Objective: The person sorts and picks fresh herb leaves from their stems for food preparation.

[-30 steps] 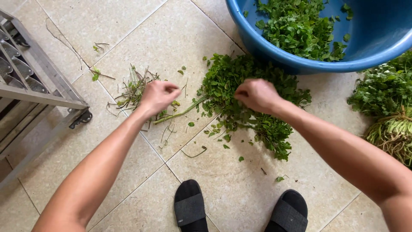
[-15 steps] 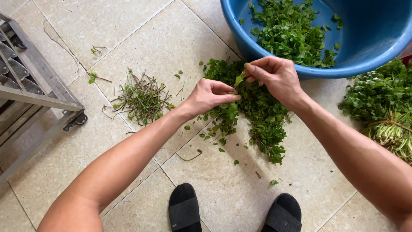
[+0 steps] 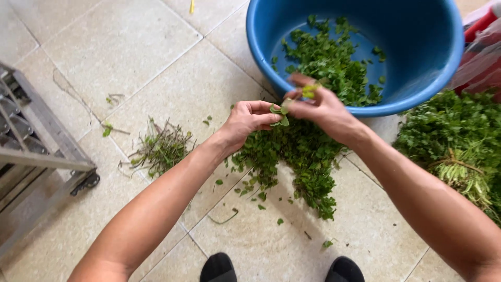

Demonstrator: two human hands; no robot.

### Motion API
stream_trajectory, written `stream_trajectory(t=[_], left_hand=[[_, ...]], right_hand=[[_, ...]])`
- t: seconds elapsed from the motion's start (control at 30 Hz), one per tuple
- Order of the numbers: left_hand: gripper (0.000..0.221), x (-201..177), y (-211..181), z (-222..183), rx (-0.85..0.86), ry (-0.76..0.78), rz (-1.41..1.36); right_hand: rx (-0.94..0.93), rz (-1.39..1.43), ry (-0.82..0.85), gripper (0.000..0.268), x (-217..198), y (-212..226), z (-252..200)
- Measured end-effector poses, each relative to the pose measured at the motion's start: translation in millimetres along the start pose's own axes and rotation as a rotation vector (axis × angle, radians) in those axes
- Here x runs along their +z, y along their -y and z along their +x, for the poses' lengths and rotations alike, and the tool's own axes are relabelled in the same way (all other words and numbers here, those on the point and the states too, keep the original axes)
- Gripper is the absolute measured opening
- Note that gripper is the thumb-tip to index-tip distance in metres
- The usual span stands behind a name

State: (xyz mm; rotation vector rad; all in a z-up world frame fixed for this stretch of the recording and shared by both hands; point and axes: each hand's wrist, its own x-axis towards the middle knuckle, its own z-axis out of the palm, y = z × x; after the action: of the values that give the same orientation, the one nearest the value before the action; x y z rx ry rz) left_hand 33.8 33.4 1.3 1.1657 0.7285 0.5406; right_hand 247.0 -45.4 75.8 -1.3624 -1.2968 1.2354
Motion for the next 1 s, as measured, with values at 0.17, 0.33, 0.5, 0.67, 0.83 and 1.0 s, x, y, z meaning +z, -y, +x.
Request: stream_trajectory(t=[0.17, 0.33, 0.5, 0.67, 0.83, 1.0], left_hand=[[0.028, 14.2, -24.1, 32.9, 0.024, -0.032, -0.034], [0.026, 32.0, -33.5, 62.8, 0.053, -0.034, -0.158], [0.019, 37.7, -33.7, 85.5, 0.032, 0.068, -0.102], [0.020, 10.7, -46.0, 95.7, -0.132, 0.108, 0.013], [0.018, -9.9, -31.3, 95.8, -0.104, 0.024, -0.072], [0.022, 4.0, -16.2, 102.3, -0.050, -0.048, -0.296]], right_hand=[[-0.011, 0.068, 0.003, 0.024, -25.8, -37.9, 21.3], [-0.031, 0.266, -0.073, 0.021, -44.5, -26.9, 35.6], [0.030, 0.101, -0.059, 0.023, -66.3, -29.2, 49.9], [0.038, 0.274, -0.139, 0.021, -125.7, -58.1, 70.7], [-0.065, 0.582, -0.280, 0.029, -156.0, -83.8, 87.8], [0.293, -0.575, -0.387, 0.058, -107.5, -61.2, 73.4]])
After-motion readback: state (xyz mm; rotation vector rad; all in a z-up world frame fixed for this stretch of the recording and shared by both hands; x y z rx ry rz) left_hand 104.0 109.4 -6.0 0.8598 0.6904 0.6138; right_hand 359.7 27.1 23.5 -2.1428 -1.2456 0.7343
